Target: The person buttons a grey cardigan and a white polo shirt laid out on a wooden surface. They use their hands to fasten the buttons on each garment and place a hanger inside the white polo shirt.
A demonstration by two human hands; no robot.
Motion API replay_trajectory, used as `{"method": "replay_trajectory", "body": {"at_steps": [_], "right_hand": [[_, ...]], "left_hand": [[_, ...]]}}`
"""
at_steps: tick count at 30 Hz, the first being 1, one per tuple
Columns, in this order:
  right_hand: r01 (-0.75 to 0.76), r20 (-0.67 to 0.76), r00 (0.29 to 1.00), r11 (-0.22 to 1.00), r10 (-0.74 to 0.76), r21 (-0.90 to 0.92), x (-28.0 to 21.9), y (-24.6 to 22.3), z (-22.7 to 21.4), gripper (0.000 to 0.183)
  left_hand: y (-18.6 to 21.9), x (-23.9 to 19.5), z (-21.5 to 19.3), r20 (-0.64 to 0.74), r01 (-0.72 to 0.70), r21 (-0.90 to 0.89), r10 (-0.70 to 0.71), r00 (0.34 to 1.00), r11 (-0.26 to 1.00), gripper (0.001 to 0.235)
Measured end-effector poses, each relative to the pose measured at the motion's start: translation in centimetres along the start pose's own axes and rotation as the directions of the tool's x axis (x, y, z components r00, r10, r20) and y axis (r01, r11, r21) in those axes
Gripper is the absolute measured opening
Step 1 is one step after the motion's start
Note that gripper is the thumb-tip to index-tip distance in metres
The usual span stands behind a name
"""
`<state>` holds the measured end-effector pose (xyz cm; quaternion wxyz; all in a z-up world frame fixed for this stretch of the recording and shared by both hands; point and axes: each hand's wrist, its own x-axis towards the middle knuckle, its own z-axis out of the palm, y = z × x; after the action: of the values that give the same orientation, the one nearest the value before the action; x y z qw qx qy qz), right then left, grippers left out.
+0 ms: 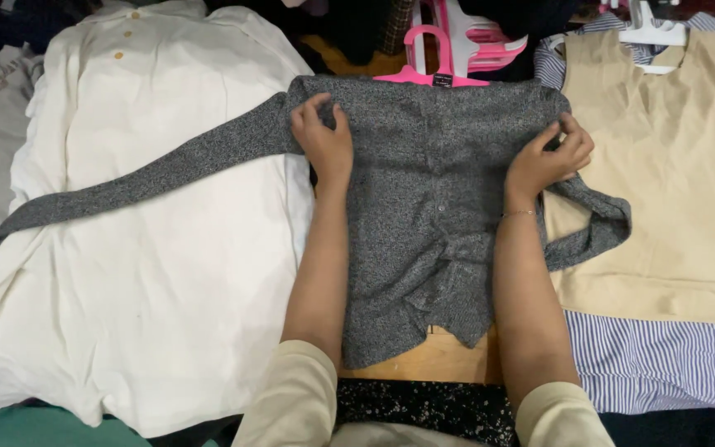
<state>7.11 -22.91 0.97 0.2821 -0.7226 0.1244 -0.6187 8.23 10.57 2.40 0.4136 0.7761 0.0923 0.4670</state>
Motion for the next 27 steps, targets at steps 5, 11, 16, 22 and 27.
{"method": "replay_trajectory", "body": {"at_steps": [5, 11, 16, 22, 27], "right_hand": [[-0.06, 0.077, 0.995, 0.996, 0.065, -0.061, -1.1, 3.3, 1.9, 0.012], [-0.152, 0.14, 0.978, 0.988, 0.156, -0.042, -1.0, 2.6, 1.6, 0.012], [-0.243, 0.101, 0.967, 0.964, 0.232, 0.108, -0.7, 3.2, 2.1, 0.006], [-0.377, 0.243, 0.926, 0.772, 0.29, 0.511, 2.0, 3.6, -1.1, 0.01], [-0.526, 0.717, 0.666, 0.811, 0.204, 0.258, 7.1, 0.2, -8.5, 0.03]], "left_hand": [[0.5, 1.4, -1.7, 0.081, 0.065, 0.163, -0.079, 0.994, 0.985, 0.053], [-0.7, 2.1, -1.8, 0.255, 0.19, 0.137, -0.22, 0.942, 0.972, 0.041], [-0.7, 1.9, -0.9, 0.226, 0.199, 0.115, -0.221, 0.949, 0.973, 0.024], [-0.4, 2.3, -2.3, 0.355, 0.339, -0.132, -0.274, 0.894, 0.932, 0.032], [5.7, 3.1, -7.0, 0.302, 0.128, -0.201, -0.063, 0.951, 0.971, 0.021]]}}
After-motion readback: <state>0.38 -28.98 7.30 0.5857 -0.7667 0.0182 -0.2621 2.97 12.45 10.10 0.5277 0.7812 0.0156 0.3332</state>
